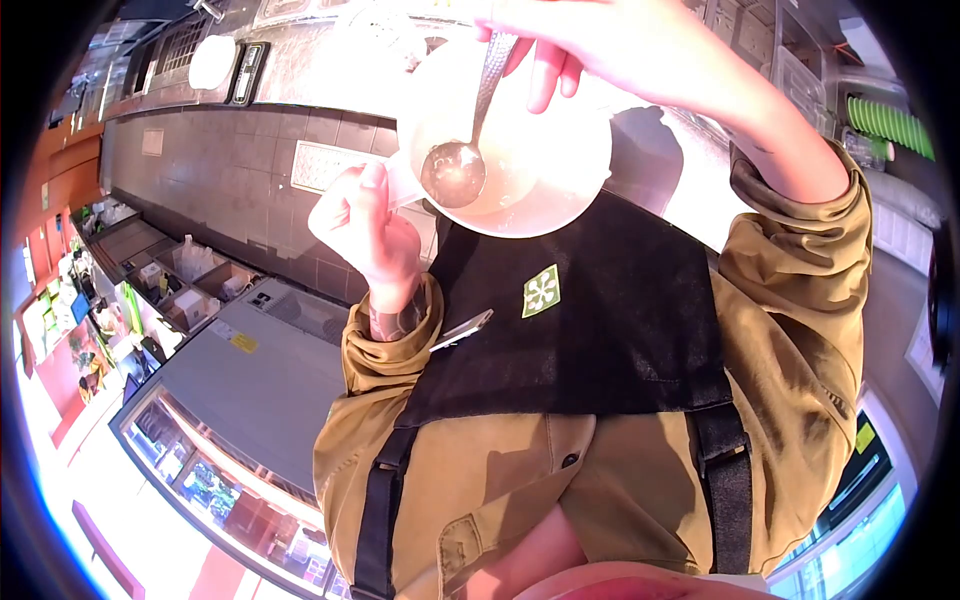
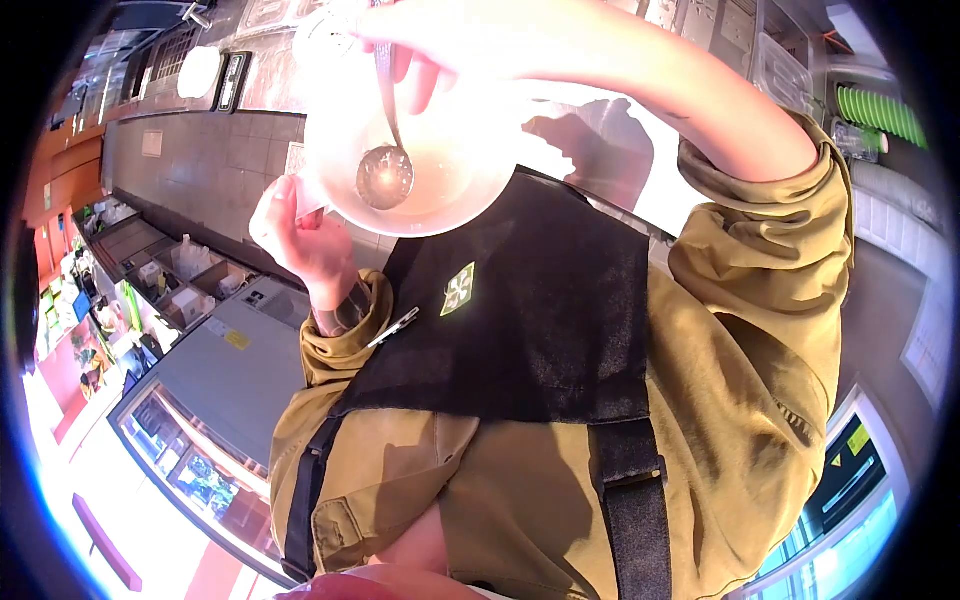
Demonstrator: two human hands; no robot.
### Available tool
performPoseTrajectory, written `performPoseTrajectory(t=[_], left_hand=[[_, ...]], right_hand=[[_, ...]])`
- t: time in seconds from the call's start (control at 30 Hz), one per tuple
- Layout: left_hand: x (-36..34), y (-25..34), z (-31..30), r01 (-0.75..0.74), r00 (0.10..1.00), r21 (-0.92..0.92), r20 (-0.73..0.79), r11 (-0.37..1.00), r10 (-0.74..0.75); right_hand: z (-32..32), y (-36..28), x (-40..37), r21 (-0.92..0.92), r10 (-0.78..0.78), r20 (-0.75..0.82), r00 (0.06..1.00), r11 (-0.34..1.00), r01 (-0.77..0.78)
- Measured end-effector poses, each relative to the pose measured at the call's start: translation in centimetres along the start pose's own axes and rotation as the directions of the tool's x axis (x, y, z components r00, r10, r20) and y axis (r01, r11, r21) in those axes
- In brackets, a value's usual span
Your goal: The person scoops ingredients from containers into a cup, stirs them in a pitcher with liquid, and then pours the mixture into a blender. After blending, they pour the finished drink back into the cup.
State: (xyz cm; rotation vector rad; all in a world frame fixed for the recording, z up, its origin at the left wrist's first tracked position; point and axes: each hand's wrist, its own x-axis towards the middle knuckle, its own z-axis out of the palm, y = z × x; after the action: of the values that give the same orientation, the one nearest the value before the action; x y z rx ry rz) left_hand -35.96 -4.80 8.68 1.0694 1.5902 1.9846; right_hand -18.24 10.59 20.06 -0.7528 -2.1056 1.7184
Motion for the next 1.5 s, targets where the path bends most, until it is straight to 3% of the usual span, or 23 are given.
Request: performPoseTrajectory(t=[0.07, 0.13, 0.2, 0.3, 0.43, 0.53, 0.67, 0.73, 0.97, 1.3, 1.5], left_hand=[[0.2, 0.9, 0.6, 0.109, 0.993, -0.081, -0.026, 0.991, -0.111], [0.0, -2.1, -2.9, 0.103, 0.987, -0.065, 0.127, 0.992, -0.094], [-0.3, -3.4, -4.1, 0.032, 0.985, -0.046, 0.169, 0.998, -0.023], [-1.0, -3.4, -3.3, -0.070, 0.995, 0.029, 0.074, 0.997, 0.068], [-0.6, -2.2, -2.0, 0.112, 0.994, 0.048, -0.016, 0.993, -0.111], [0.2, -0.9, -1.4, 0.180, 0.984, 0.010, 0.019, 0.984, -0.180], [0.3, -1.0, -0.8, 0.111, 0.994, 0.145, -0.025, 0.983, -0.109], [0.5, -1.5, -0.9, 0.087, 0.995, 0.177, -0.058, 0.980, -0.078], [0.7, 0.5, 0.8, 0.274, 0.956, -0.035, -0.104, 0.961, -0.276], [0.7, 0.4, 1.2, 0.300, 0.937, -0.056, -0.173, 0.952, -0.305], [0.5, 0.4, 1.0, 0.309, 0.931, -0.051, -0.186, 0.950, -0.313]], right_hand=[[-0.1, -0.5, -0.1, -0.015, -0.002, -0.041, 0.999, 1.000, 0.001], [-0.5, -0.6, -0.2, -0.010, -0.012, -0.064, 0.998, 1.000, 0.012], [-0.6, -0.7, -0.3, -0.021, -0.023, -0.104, 0.994, 1.000, 0.020], [-1.3, -0.8, -0.4, -0.023, -0.048, -0.147, 0.988, 0.999, 0.045], [-2.1, -0.8, -0.4, -0.013, -0.058, -0.190, 0.980, 0.998, 0.056], [-2.5, -0.5, -0.5, 0.016, -0.053, -0.226, 0.973, 0.998, 0.058], [-3.0, -1.0, -0.5, 0.002, 0.016, -0.272, 0.962, 1.000, -0.016], [-3.3, -0.7, -0.7, -0.002, -0.049, -0.257, 0.965, 0.999, 0.050], [-3.1, -1.0, -1.1, -0.031, -0.164, -0.292, 0.942, 0.986, 0.162], [-2.7, -1.0, -1.3, -0.102, -0.211, -0.300, 0.930, 0.977, 0.189], [-2.5, -2.0, -1.5, -0.074, -0.131, -0.312, 0.941, 0.991, 0.114]])
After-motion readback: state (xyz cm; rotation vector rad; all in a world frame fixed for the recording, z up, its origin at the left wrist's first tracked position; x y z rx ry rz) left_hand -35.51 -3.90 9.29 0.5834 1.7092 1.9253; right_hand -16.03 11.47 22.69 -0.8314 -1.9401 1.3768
